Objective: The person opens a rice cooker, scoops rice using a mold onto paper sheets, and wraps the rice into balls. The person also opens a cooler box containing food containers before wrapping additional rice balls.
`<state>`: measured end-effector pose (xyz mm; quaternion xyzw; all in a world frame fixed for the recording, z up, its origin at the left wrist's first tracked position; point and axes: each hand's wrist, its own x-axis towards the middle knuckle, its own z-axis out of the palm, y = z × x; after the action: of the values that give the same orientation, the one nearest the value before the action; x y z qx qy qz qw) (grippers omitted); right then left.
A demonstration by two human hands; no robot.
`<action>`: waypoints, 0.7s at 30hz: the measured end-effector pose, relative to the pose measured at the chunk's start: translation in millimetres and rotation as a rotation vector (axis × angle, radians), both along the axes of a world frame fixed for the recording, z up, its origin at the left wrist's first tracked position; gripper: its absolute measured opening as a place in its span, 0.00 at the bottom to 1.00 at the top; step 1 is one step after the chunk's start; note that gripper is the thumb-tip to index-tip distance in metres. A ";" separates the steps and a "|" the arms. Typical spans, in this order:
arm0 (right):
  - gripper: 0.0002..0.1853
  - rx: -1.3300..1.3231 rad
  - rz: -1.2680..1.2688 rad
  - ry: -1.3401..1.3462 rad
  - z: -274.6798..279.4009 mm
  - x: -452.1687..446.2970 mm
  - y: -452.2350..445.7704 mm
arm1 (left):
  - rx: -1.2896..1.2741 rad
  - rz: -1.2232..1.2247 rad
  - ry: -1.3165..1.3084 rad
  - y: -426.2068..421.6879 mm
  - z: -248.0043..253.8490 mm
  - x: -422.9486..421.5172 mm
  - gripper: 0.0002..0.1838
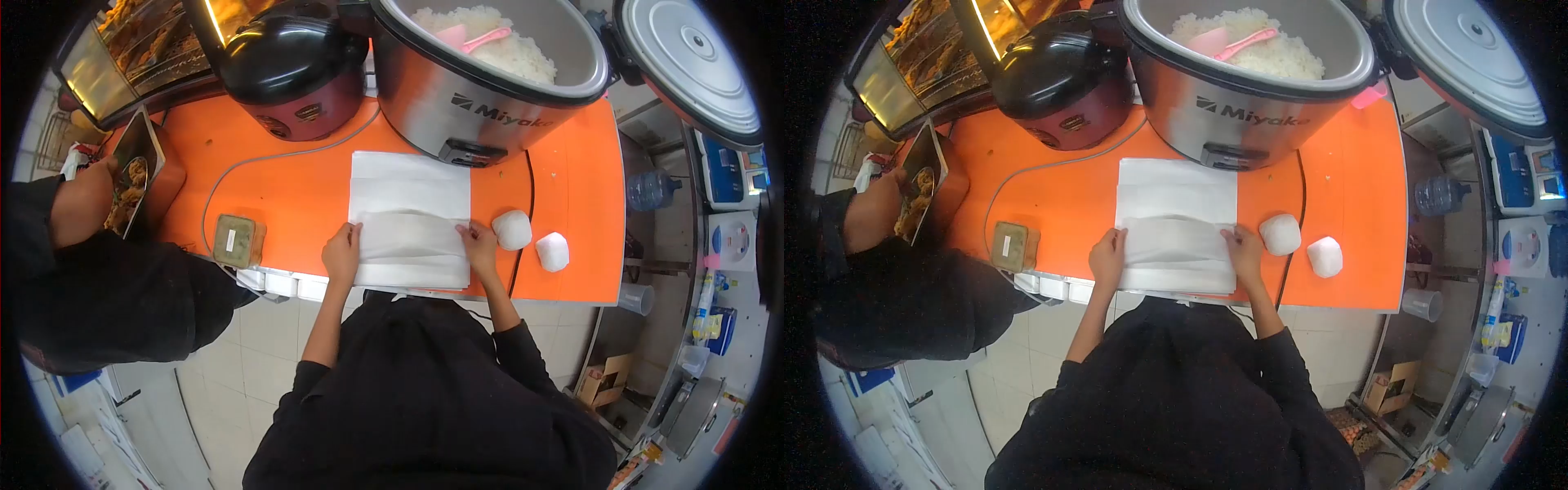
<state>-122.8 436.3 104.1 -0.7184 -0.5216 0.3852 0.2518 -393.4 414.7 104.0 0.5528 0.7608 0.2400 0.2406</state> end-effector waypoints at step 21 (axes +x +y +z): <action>0.20 0.025 1.416 -0.325 7.3 -87.2 163.5 | 0.144 -0.390 0.461 -24.7 24.7 107.3 0.46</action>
<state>-210.0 599.8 111.4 -0.2538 -0.8968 0.3381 -0.1306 -286.1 389.9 128.7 0.7439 0.6559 0.1112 0.0634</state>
